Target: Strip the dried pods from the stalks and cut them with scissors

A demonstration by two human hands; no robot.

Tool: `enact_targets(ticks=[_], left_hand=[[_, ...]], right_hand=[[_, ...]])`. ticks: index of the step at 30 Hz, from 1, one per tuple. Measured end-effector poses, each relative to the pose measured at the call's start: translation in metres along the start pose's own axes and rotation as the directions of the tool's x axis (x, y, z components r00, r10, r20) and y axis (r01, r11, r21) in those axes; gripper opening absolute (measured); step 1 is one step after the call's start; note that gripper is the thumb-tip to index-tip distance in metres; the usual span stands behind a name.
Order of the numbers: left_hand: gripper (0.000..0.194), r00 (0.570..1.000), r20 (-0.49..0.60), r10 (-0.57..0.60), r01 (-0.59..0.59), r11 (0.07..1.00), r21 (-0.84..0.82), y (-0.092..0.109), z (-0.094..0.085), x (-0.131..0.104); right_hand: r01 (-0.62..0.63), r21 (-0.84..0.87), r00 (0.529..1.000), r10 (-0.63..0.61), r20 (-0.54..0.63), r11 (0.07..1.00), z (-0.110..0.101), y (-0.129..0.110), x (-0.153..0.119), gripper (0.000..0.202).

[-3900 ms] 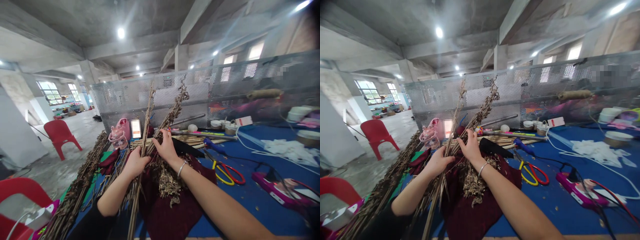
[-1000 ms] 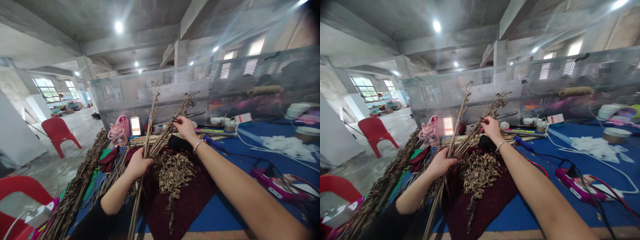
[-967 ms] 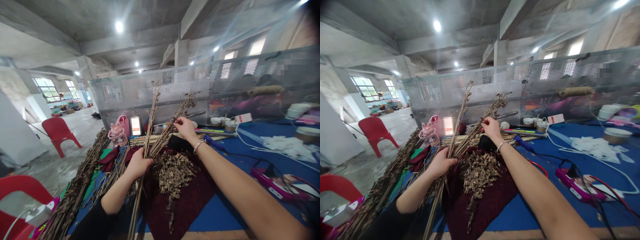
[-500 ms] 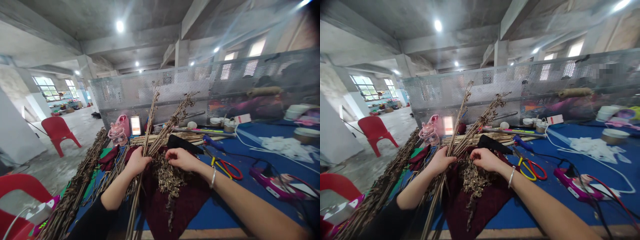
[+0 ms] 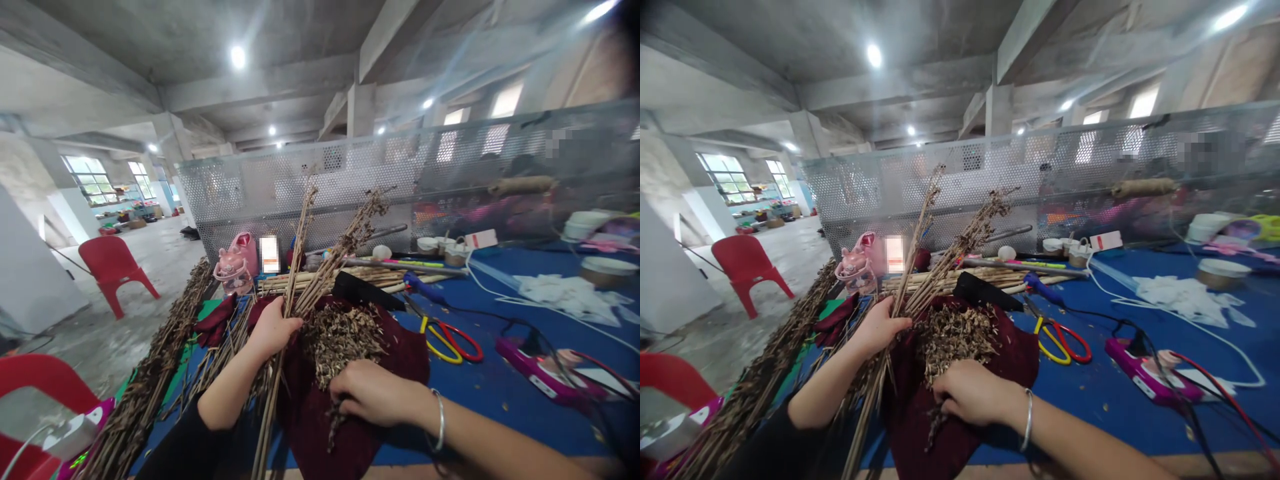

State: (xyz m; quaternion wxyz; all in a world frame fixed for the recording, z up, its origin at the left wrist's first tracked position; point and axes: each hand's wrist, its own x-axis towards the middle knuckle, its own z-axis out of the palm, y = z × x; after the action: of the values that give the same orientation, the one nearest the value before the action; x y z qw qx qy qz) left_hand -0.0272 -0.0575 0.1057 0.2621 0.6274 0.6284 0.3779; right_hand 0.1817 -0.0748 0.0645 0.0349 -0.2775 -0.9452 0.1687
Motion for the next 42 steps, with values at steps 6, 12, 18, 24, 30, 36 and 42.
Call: enact_targets(ticks=[6, 12, 18, 24, 30, 36, 42], left_hand=[[0.031, 1.0, 0.015, 0.016, -0.015, 0.997, -0.076, -0.006, 0.0, 0.001], [0.032, 0.998, 0.062, 0.021, -0.011, 0.986, -0.169, -0.003, 0.0, -0.002], [0.034, 0.996, 0.092, 0.008, 0.011, 0.977, -0.214, 0.0, 0.0, -0.003], [0.033, 0.995, 0.095, -0.025, 0.045, 0.976, -0.213, -0.002, 0.001, -0.002], [0.034, 0.994, 0.098, -0.047, 0.067, 0.975, -0.212, -0.001, 0.002, -0.001], [0.035, 0.997, 0.072, -0.021, 0.033, 0.984, -0.178, -0.002, 0.001, -0.001], [0.034, 0.996, 0.085, -0.01, 0.024, 0.986, -0.162, -0.002, 0.001, -0.002]], right_hand=[[-0.161, 0.254, 0.931, 0.232, -0.28, 0.954, -0.028, 0.046, 0.019, 0.033], [-0.013, 0.831, 0.47, 0.737, -0.486, 0.557, -0.092, 0.128, 0.057, 0.046], [0.035, 0.85, 0.33, 0.797, -0.505, 0.525, -0.152, 0.172, 0.081, 0.048], [-0.081, 0.845, 0.396, 0.795, -0.46, 0.529, -0.139, 0.177, 0.092, 0.031], [-0.174, 0.798, 0.492, 0.753, -0.437, 0.577, -0.111, 0.165, 0.086, 0.03], [-0.293, 0.732, 0.655, 0.687, -0.315, 0.615, -0.088, 0.139, 0.065, 0.03], [-0.365, 0.583, 0.799, 0.565, -0.204, 0.726, -0.075, 0.117, 0.039, 0.028]])
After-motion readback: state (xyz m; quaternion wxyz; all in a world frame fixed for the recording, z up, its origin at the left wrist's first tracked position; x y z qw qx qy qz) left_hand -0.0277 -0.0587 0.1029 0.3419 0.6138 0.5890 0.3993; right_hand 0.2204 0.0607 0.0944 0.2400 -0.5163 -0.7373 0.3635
